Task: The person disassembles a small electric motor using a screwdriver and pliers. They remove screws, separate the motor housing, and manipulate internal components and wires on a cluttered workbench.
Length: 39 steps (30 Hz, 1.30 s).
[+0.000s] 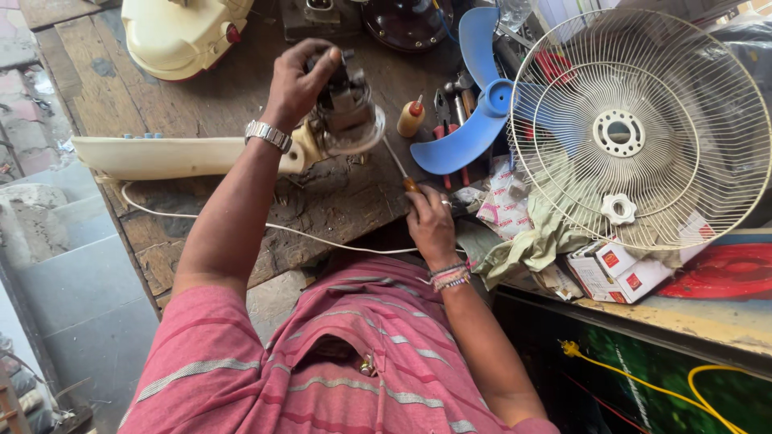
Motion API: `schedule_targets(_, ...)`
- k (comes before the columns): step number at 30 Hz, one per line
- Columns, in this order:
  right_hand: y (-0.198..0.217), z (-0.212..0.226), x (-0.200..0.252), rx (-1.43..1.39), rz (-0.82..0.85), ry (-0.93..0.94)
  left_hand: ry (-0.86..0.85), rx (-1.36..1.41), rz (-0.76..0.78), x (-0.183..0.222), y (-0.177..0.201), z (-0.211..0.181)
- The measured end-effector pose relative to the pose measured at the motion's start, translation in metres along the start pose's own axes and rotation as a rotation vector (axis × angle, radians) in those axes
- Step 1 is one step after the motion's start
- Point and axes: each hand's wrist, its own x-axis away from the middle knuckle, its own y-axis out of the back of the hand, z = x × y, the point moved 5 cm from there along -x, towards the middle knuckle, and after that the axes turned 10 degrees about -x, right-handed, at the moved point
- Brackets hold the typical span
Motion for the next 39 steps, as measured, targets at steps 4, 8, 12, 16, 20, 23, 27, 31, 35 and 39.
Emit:
schedule_targets(4,0.013,0.003,0.013,0.0,-0.041,-0.066,0.133,0.023,0.125,0.013,-0.01,0.019)
schedule_targets(8,0.016,0.009,0.014,-0.025,-0.05,-0.056,0.237,0.004,0.203,0.022,-0.018,0.029)
schedule_targets(12,0.006,0.014,0.003,-0.036,-0.03,-0.07,0.308,0.055,0.215,0.021,-0.021,0.024)
schedule_targets(16,-0.008,0.019,-0.013,-0.075,-0.012,-0.028,0.297,-0.008,0.156,0.026,-0.019,0.022)
schedule_targets(20,-0.009,0.021,-0.019,-0.068,-0.005,-0.005,0.228,-0.01,0.116,0.03,-0.02,0.026)
schedule_targets(23,0.003,0.017,-0.008,-0.1,-0.058,-0.045,0.193,-0.038,0.106,0.04,-0.017,0.033)
schedule_targets(27,0.029,-0.009,0.002,-0.092,-0.18,-0.148,0.135,-0.128,-0.041,0.059,0.0,0.035)
schedule_targets(31,0.054,-0.045,0.006,-0.099,-0.268,-0.258,-0.133,-0.413,-0.317,0.099,0.012,0.012)
schedule_targets(35,0.072,-0.068,-0.002,-0.016,-0.297,-0.254,-0.282,-0.607,-0.285,0.127,0.006,-0.002)
schedule_targets(39,0.072,-0.083,-0.009,0.03,-0.299,-0.222,-0.204,-0.616,-0.247,0.131,0.002,0.01)
